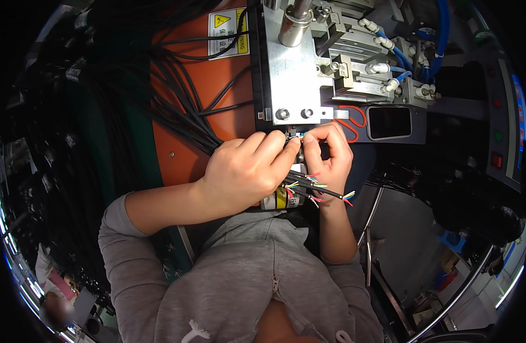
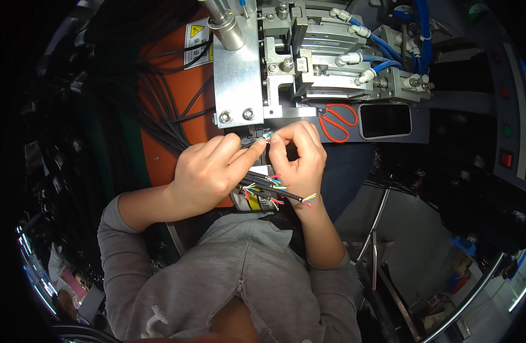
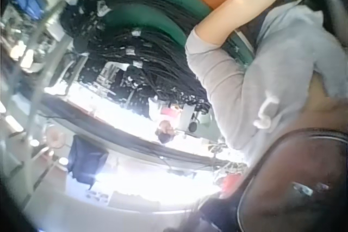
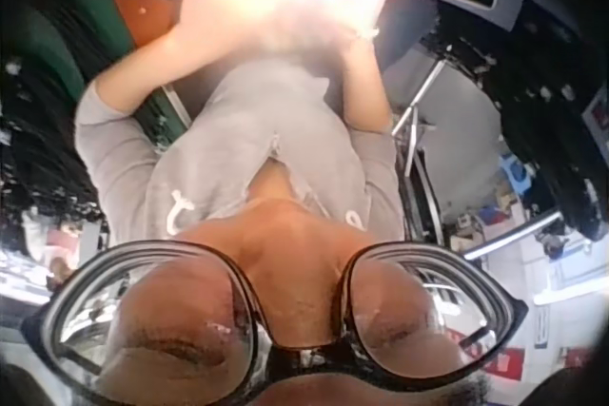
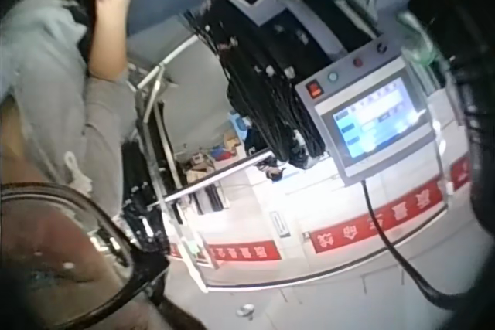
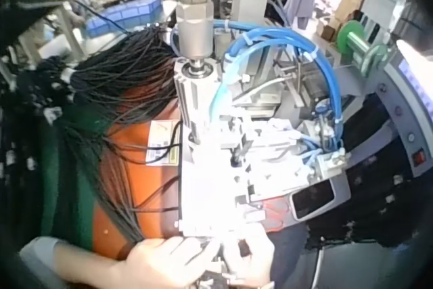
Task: The person repeatedly inserts individual wires into a crimping machine and operates the lever to secure the connections. They handle a bundle of black cables, separating individual wires to feed them into the machine one at a time.
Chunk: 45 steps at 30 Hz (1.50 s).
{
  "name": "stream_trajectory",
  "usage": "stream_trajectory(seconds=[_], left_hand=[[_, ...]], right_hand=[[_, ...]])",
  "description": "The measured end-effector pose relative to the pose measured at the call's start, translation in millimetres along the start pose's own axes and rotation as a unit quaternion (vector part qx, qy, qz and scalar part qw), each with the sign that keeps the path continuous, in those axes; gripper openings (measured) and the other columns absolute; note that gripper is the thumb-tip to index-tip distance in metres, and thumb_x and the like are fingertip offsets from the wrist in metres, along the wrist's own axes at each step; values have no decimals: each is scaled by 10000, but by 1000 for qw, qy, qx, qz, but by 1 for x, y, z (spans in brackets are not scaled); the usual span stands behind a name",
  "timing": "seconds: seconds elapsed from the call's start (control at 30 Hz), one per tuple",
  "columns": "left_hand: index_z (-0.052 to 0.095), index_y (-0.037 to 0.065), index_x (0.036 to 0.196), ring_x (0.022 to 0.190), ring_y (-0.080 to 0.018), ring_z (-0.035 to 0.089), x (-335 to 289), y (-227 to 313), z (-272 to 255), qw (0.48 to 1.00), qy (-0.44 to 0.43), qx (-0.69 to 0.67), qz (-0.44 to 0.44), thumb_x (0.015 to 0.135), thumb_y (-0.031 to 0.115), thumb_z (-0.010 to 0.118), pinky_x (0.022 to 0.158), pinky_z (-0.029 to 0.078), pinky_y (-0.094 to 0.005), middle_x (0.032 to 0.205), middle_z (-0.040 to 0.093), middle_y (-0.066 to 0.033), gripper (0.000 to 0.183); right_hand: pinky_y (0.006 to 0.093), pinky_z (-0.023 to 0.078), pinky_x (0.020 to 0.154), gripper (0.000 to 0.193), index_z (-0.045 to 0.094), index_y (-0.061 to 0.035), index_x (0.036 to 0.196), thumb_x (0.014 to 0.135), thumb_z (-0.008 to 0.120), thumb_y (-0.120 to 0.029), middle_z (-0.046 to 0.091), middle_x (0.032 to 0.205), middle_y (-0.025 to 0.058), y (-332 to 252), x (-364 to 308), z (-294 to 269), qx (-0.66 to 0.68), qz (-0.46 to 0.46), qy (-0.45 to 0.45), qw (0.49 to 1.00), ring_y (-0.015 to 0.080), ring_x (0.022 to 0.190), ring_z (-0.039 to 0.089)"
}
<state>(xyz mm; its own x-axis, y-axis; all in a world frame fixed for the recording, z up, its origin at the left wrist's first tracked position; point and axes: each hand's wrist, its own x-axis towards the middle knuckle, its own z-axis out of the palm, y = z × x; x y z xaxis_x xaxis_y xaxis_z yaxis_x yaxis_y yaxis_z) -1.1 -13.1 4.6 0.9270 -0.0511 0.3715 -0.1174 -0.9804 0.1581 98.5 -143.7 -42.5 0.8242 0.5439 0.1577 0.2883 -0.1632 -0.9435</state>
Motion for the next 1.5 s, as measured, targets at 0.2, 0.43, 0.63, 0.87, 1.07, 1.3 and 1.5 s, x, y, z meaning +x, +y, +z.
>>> stream_trajectory(seconds=[0.2,0.43,0.63,0.87,1.07,1.3,1.5], left_hand=[[692,87,945,594,-105,522,2,-8,3,999,32,-29,-2,689,115,647,470,398,-249,726,519,13,261],[674,54,899,621,-113,577,-2,-5,-8,999,-21,-9,-30,732,91,668,513,420,-231,754,557,5,171],[644,4,896,585,-93,529,-5,-3,-11,997,-46,60,-20,711,73,645,516,432,-214,715,489,-8,197],[677,32,1004,733,-172,595,-1,-16,-9,989,69,-120,47,748,144,692,642,490,-292,880,568,-85,280],[676,6,1002,616,-169,604,2,-17,-9,977,130,-135,105,802,131,683,471,457,-225,941,623,-115,236],[652,-31,916,603,-197,628,3,-16,-12,968,113,-224,26,734,36,712,494,489,-285,751,630,-104,203],[639,-32,867,574,-206,606,2,-17,-13,969,113,-216,36,719,28,717,483,477,-286,722,608,-101,178]], right_hand=[[235,372,579,93,522,6,736,824,533,-24,496,688,28,5,-2,2,150,150,-32,977,86,616,439],[241,435,643,91,587,2,820,820,664,-46,576,758,60,0,-2,-1,91,80,-1,993,120,679,533],[326,488,723,244,720,-16,896,652,715,-17,674,837,97,-3,12,-32,186,-191,-238,934,222,779,624],[278,478,650,179,673,7,781,638,753,78,665,757,85,-7,6,-28,124,-148,-67,979,192,704,616],[278,477,621,176,660,5,753,629,779,45,653,724,88,-26,2,-27,113,-101,-56,987,179,668,611],[287,509,695,252,656,30,889,666,765,70,675,822,128,-38,1,-1,305,-126,35,943,203,798,650],[326,497,731,224,676,7,840,645,786,5,674,780,91,-31,11,-9,107,-233,0,967,230,762,636]])
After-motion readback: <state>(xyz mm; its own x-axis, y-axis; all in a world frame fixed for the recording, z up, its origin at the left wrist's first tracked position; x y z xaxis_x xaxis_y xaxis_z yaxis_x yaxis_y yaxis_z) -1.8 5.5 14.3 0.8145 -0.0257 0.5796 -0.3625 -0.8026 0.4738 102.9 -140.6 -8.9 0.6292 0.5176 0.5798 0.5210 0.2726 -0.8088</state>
